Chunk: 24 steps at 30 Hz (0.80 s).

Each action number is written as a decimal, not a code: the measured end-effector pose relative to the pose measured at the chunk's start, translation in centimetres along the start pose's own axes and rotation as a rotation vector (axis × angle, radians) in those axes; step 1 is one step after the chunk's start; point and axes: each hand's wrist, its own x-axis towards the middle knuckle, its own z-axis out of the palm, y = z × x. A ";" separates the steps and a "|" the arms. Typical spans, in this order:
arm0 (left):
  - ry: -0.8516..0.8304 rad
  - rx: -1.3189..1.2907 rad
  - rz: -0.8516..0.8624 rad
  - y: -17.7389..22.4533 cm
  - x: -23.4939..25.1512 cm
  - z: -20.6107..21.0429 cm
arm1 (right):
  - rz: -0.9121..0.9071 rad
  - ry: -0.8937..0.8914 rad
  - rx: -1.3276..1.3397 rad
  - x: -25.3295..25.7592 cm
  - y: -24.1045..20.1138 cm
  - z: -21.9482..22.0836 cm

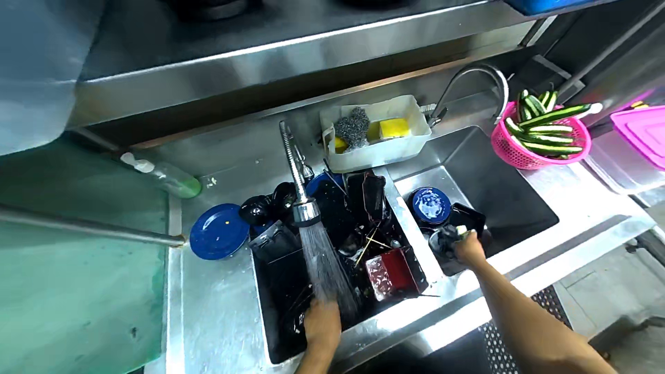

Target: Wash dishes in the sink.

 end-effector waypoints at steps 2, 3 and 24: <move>0.092 0.028 -0.013 0.1 0.8 1.7 | -0.012 -0.072 -0.087 0.3 -0.5 1.1; 0.115 0.037 -0.012 0.0 1.3 2.3 | -0.013 -0.102 -0.102 0.6 -0.5 1.6; 0.221 -0.630 0.133 -3.9 1.3 1.9 | -0.382 0.068 0.474 -8.8 -1.4 -4.9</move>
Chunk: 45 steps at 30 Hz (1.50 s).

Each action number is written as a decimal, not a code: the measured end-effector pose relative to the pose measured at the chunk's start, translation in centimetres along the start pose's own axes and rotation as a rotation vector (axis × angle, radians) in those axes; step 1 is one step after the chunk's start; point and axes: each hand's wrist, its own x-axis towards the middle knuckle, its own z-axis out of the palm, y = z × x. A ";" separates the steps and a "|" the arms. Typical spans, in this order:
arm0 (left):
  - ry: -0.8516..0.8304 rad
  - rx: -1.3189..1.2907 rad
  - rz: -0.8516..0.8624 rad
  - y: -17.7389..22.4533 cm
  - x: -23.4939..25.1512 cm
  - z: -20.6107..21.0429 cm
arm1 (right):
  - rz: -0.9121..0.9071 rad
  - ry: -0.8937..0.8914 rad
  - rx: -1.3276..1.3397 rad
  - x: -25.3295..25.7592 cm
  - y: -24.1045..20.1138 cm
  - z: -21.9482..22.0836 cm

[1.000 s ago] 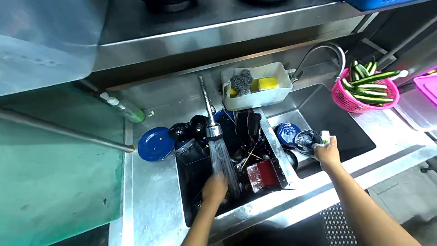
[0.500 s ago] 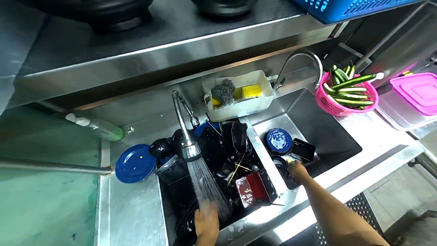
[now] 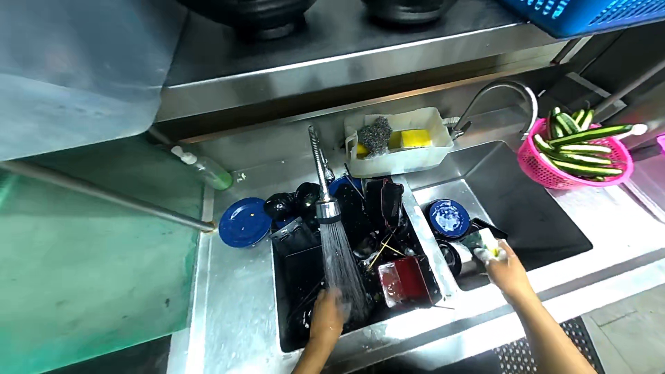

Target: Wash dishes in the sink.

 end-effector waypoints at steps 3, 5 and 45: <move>0.160 -0.638 -0.134 0.7 -1.0 -1.1 | -0.131 -0.071 -0.003 -4.3 -4.1 1.7; 0.141 -0.991 -0.241 3.0 -1.4 -1.5 | -0.235 -0.256 -0.051 -7.1 -6.3 5.0; -0.173 -1.622 -0.120 19.6 -0.9 -4.2 | -0.227 -0.027 0.460 -12.3 -13.1 13.3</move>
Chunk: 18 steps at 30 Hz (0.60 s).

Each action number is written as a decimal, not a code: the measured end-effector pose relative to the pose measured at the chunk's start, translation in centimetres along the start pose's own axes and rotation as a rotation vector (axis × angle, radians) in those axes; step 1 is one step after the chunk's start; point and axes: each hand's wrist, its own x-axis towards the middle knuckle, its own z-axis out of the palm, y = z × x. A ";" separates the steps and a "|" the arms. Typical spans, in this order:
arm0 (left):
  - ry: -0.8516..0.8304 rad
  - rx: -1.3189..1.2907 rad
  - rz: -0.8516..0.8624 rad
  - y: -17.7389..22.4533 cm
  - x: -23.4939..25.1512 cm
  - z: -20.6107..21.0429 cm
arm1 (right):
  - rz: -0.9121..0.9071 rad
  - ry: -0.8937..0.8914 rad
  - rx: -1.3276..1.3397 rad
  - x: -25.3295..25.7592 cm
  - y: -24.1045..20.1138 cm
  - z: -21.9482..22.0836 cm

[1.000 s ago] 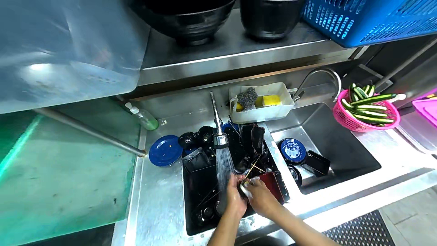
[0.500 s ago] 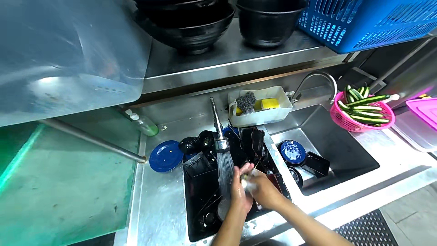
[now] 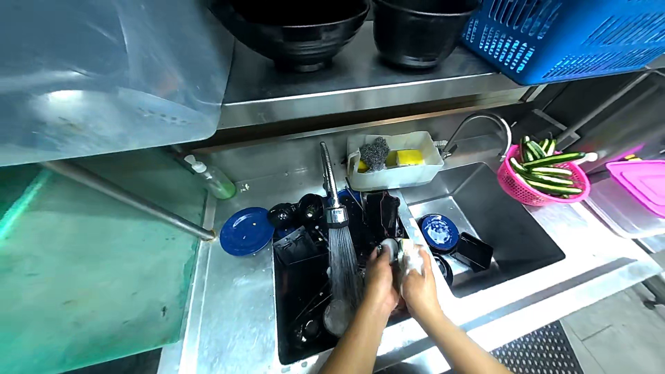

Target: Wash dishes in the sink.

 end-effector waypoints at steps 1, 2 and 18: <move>-0.046 -0.008 -0.030 -0.5 -0.5 0.3 | -0.038 0.015 0.017 0.5 -0.4 0.1; -0.111 -0.026 -0.058 -0.9 -0.7 0.3 | -0.051 0.034 0.048 1.1 -0.7 0.0; -0.218 1.065 0.328 -2.4 3.0 -5.0 | 0.144 0.035 -0.184 5.3 3.8 -6.2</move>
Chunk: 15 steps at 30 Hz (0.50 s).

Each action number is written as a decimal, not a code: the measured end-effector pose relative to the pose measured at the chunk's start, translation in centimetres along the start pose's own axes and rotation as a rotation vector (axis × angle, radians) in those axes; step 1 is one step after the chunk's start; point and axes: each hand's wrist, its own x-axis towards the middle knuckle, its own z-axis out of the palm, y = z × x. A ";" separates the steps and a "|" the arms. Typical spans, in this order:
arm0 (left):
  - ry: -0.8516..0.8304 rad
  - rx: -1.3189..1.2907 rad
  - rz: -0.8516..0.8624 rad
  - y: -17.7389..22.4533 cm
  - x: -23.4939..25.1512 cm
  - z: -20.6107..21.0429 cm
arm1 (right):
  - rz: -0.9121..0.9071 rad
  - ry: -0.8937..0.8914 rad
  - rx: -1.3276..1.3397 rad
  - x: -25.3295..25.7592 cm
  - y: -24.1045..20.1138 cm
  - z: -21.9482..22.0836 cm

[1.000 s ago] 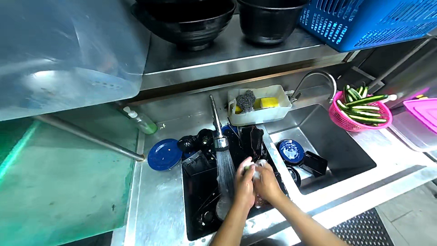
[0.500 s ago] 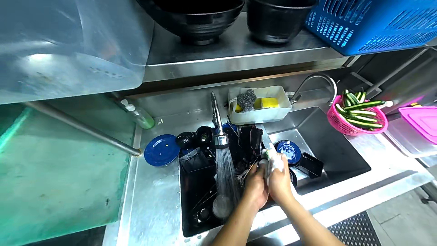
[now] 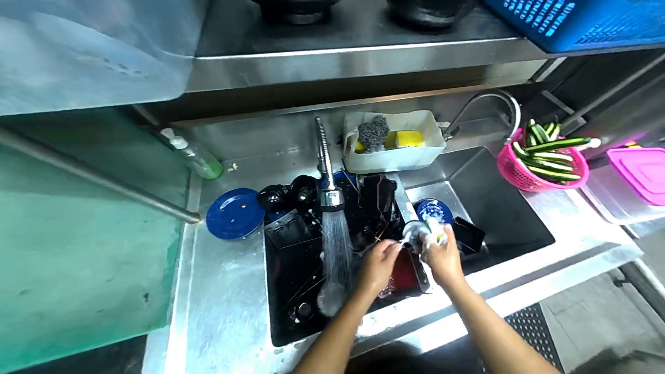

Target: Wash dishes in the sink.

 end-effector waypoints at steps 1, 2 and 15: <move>-0.066 0.156 -0.047 -1.0 -0.4 -1.3 | 0.023 0.046 -0.085 1.8 0.8 -1.7; -0.127 0.327 -0.135 -2.1 -1.0 -2.6 | 0.057 0.092 -0.174 3.5 1.8 -3.3; -0.301 0.914 -0.363 -12.1 -5.9 -4.3 | 0.334 0.268 -0.038 6.8 11.7 -8.7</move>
